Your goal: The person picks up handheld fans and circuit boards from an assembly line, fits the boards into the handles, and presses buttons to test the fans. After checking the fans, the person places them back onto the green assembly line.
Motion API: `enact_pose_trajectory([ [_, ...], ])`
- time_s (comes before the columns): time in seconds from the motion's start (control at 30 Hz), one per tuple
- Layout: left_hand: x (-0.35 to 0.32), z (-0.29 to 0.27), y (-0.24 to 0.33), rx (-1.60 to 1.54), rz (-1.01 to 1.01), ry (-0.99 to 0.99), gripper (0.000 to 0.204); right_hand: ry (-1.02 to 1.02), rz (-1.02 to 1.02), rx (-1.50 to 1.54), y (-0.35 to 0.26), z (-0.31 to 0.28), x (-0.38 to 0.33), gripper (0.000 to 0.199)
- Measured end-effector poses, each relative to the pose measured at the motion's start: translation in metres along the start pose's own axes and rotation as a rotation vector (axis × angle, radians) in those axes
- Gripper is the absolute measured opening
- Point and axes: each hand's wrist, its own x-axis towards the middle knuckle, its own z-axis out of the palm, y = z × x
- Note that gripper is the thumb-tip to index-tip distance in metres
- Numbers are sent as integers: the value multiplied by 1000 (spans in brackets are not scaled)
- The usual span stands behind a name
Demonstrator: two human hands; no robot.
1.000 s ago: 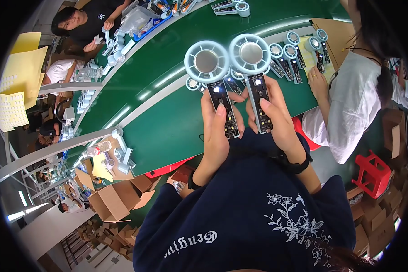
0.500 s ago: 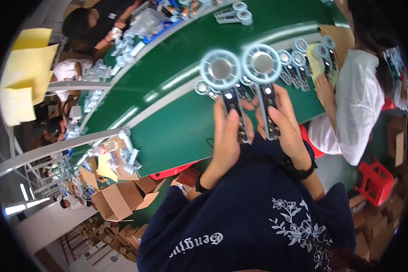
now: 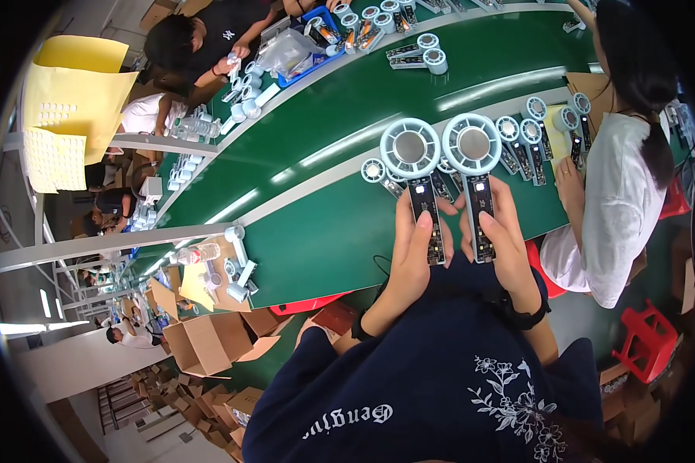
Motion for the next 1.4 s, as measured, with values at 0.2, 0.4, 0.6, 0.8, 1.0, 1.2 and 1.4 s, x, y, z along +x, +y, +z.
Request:
enact_pose_trajectory([
  [0.2, 0, 1, -2, -15, -7, -1, 42, 4, -1, 12, -2, 0, -2, 47],
  [0.4, 4, 1, 0, 20, 36, 2, 46, -28, -37, 39, -4, 1, 1, 48],
  [0.6, 5, 2, 1, 40, 72, 19, 48, -68, -51, 1, -6, 0, 2, 49],
  [0.8, 5, 1, 1, 28, 70, 16, 48, -59, -44, 23, -4, 2, 2, 50],
  [1.0, 6, -2, 2, 42, 89, -2, 47, -43, -48, 3, -4, 5, 3, 50],
  [1.2, 3, -2, 4, 61, 91, -16, 45, -41, -42, -8, -5, 7, 1, 49],
  [1.4, 2, 1, 8, 109, 125, 48, 35, -43, -40, -8, -3, 12, 2, 49],
])
